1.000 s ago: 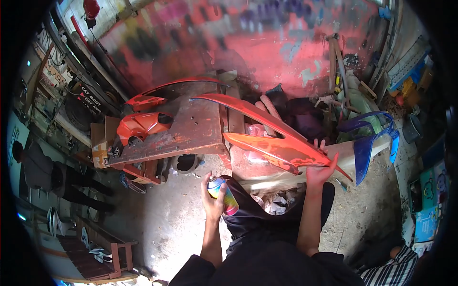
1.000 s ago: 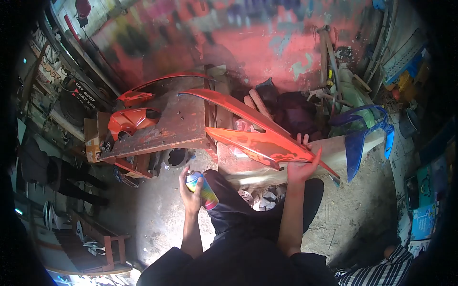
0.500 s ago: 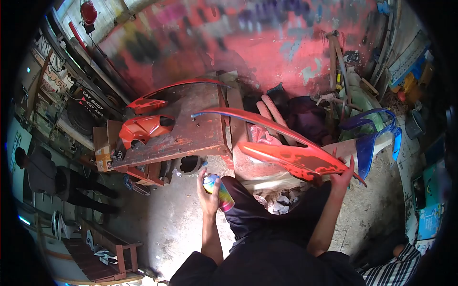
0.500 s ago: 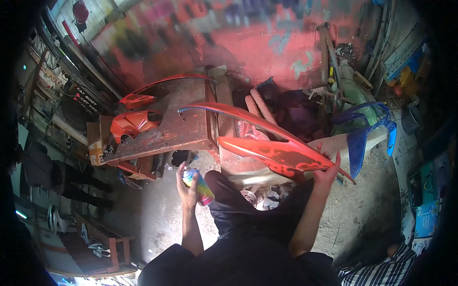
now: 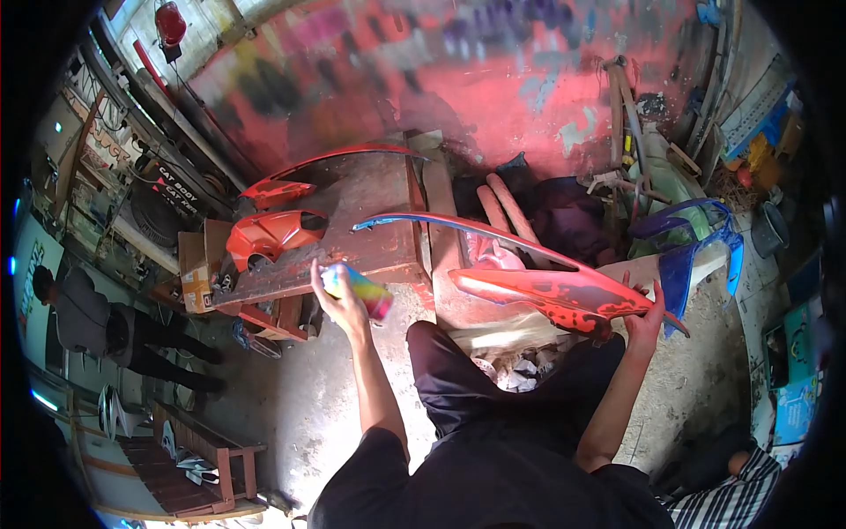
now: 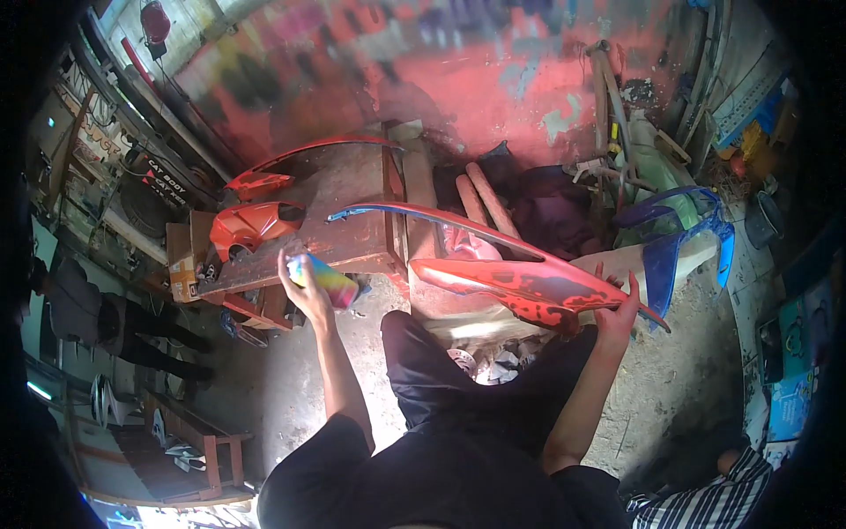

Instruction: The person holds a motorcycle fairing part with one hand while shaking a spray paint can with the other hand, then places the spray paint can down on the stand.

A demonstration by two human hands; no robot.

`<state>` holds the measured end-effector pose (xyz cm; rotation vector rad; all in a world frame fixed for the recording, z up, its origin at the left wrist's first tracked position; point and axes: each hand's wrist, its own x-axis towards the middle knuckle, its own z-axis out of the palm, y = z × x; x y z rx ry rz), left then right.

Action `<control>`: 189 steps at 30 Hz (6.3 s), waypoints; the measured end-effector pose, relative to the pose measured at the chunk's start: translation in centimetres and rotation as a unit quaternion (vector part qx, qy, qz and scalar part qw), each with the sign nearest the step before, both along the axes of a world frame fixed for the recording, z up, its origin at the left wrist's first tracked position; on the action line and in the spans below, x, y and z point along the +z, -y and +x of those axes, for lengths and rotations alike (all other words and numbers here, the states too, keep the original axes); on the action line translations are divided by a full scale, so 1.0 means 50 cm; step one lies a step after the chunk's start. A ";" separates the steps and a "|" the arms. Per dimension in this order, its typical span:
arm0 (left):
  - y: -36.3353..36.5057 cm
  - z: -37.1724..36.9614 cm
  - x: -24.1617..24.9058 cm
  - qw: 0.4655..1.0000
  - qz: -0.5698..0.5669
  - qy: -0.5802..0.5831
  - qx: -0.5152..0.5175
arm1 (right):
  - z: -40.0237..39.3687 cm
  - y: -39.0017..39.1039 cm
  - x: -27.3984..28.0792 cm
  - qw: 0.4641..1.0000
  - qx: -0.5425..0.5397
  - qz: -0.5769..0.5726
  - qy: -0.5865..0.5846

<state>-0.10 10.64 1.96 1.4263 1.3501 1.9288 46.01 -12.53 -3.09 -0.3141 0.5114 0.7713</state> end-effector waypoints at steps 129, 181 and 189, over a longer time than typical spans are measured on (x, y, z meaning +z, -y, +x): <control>0.174 0.142 0.082 0.943 -0.104 -0.134 -0.288 | -0.092 0.026 -0.024 0.999 -0.036 0.000 -0.025; 0.165 0.103 0.052 0.994 -0.073 -0.068 -0.037 | -0.151 0.010 0.013 0.974 -0.019 0.150 0.170; 0.290 0.166 0.014 0.924 -0.047 -0.157 -0.346 | -0.143 0.006 0.007 0.971 -0.002 0.168 0.168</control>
